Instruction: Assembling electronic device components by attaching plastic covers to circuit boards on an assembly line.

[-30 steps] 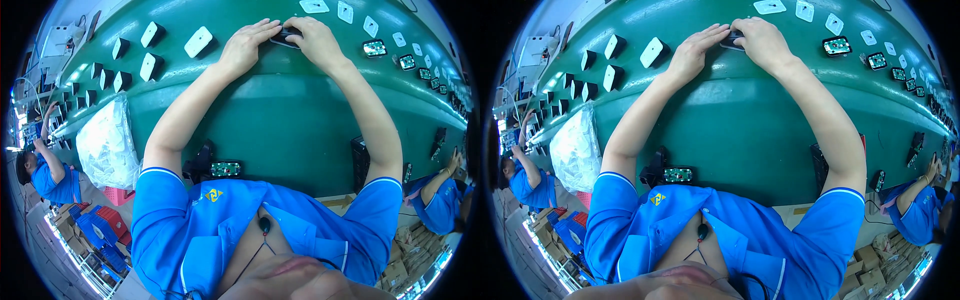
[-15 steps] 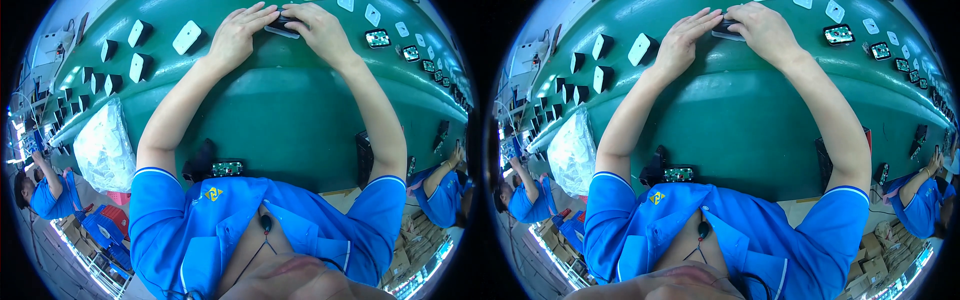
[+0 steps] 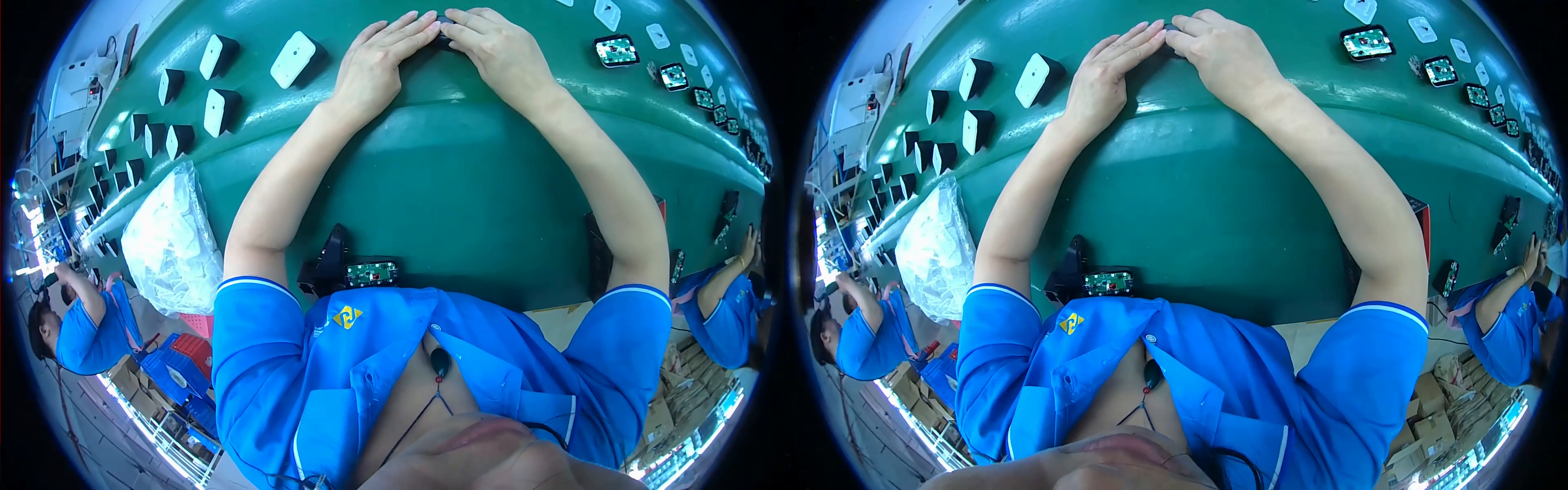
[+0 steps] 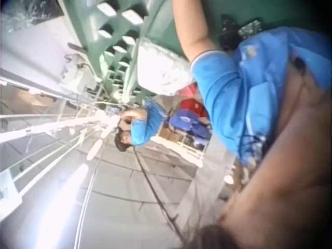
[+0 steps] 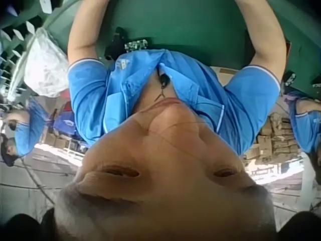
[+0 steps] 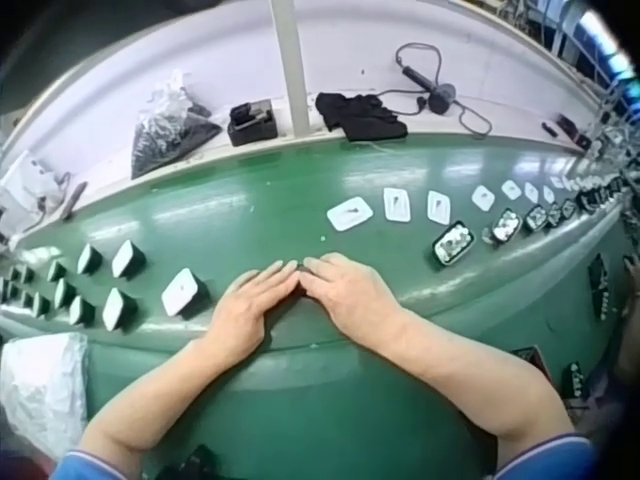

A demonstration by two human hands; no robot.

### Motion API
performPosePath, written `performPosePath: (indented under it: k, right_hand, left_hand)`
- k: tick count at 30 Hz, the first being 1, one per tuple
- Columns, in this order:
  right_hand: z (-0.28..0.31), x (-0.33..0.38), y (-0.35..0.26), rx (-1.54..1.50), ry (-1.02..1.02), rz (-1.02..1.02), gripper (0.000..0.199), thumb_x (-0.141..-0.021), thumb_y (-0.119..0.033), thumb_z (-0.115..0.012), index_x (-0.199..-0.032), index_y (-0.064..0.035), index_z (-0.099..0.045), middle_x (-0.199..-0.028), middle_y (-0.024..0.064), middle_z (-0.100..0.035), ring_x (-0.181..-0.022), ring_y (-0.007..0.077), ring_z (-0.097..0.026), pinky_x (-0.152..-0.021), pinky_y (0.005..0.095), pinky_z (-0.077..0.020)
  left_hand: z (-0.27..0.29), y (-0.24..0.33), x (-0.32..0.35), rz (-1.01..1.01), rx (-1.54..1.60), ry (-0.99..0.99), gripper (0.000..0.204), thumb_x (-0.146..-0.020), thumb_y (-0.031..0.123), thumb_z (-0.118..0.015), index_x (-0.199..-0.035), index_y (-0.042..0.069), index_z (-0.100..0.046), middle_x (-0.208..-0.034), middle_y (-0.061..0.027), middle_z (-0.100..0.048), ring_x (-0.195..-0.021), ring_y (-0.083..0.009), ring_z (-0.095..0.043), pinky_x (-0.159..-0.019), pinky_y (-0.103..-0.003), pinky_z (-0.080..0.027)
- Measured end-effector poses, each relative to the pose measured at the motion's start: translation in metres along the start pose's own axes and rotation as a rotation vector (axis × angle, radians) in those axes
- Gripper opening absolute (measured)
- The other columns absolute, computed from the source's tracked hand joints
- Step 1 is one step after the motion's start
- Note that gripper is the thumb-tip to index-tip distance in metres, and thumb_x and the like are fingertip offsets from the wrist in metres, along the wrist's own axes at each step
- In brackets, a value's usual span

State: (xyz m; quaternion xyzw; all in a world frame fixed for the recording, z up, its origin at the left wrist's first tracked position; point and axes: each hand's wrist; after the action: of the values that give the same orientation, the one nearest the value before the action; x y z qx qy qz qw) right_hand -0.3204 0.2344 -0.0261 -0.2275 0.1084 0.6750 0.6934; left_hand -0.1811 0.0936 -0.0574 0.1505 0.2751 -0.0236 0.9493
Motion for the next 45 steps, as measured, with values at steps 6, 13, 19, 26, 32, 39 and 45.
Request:
performPosePath:
  k: [6, 13, 19, 26, 32, 39, 45]
  right_hand:
    - [-0.008, 0.003, 0.006, -0.104, 0.079, -0.026, 0.022, -0.081, -0.014, -0.053, -0.101, -0.0073, -0.059, -0.109, 0.0069, -0.06, -0.09, 0.0243, -0.058, -0.077, 0.0302, -0.048]
    - [-0.031, -0.002, 0.006, 0.018, 0.255, 0.028, 0.019, -0.079, -0.016, -0.058, -0.095, -0.0051, -0.063, -0.1, 0.0075, -0.065, -0.086, 0.0256, -0.06, -0.076, 0.0323, -0.048]
    - [-0.019, -0.012, 0.025, -0.514, -0.115, -0.343, 0.022, -0.08, -0.019, -0.06, -0.093, -0.003, -0.065, -0.093, 0.0101, -0.067, -0.083, 0.027, -0.061, -0.075, 0.0332, -0.0478]
    - [-0.019, -0.014, 0.012, -0.582, -0.121, -0.407, 0.028, -0.085, -0.029, -0.057, -0.099, -0.0048, -0.064, -0.095, 0.0092, -0.066, -0.086, 0.0252, -0.061, -0.077, 0.0321, -0.048]
    - [-0.021, -0.013, 0.0, -0.675, -0.158, -0.473, 0.035, -0.089, -0.036, -0.053, -0.104, -0.0063, -0.062, -0.097, 0.0085, -0.065, -0.089, 0.0236, -0.061, -0.078, 0.0313, -0.0482]
    - [-0.011, -0.013, -0.014, -0.668, -0.188, -0.509, 0.038, -0.093, -0.041, -0.051, -0.11, -0.0082, -0.061, -0.101, 0.0073, -0.064, -0.092, 0.0226, -0.061, -0.079, 0.0314, -0.048]
    - [0.039, 0.0, 0.018, -0.069, 0.051, -0.228, 0.03, -0.085, -0.027, -0.056, -0.111, -0.012, -0.061, -0.111, 0.0048, -0.063, -0.098, 0.0276, -0.059, -0.082, 0.0365, -0.0482]
  left_hand:
    - [0.017, 0.006, -0.007, -0.097, -0.318, -0.077, 0.04, -0.082, 0.008, -0.051, -0.121, 0.006, -0.057, -0.125, -0.0076, -0.058, -0.111, -0.023, -0.057, -0.095, -0.033, -0.042]
    - [-0.025, -0.021, 0.005, -0.278, -0.024, 0.364, 0.043, -0.084, 0.011, -0.05, -0.126, 0.003, -0.052, -0.128, -0.0126, -0.055, -0.115, -0.0243, -0.055, -0.097, -0.032, -0.041]
    - [0.008, 0.02, -0.016, 0.098, -0.076, 0.036, 0.034, -0.084, 0.011, -0.051, -0.115, 0.0, -0.056, -0.116, -0.0152, -0.059, -0.104, -0.0286, -0.058, -0.092, -0.033, -0.043]
    - [0.034, 0.016, -0.037, 0.395, 0.188, -0.142, 0.029, -0.087, 0.013, -0.054, -0.112, 0.001, -0.06, -0.106, -0.0117, -0.063, -0.094, -0.0233, -0.062, -0.084, -0.03, -0.048]
    - [0.044, 0.006, -0.038, 0.681, 0.43, -0.324, 0.024, -0.089, 0.014, -0.057, -0.11, 0.001, -0.063, -0.098, -0.0086, -0.067, -0.085, -0.0187, -0.066, -0.077, -0.027, -0.051]
    - [0.048, 0.012, -0.005, 0.757, 0.712, -0.296, 0.028, -0.091, 0.024, -0.06, -0.102, -0.002, -0.061, -0.081, -0.0085, -0.062, -0.069, -0.0138, -0.062, -0.064, -0.024, -0.05]
    - [0.065, -0.003, 0.001, 0.879, 0.719, -0.509, 0.024, -0.093, 0.02, -0.056, -0.104, -0.001, -0.059, -0.081, -0.0071, -0.06, -0.068, -0.0126, -0.06, -0.065, -0.022, -0.049]
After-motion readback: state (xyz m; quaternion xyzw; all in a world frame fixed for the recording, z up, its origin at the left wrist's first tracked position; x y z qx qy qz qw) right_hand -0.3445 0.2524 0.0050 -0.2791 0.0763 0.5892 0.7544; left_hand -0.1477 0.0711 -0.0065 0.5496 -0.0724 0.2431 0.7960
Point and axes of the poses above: each hand's wrist, its own x-axis away from the middle knuckle, its own z-axis out of the back of the hand, y = z × x
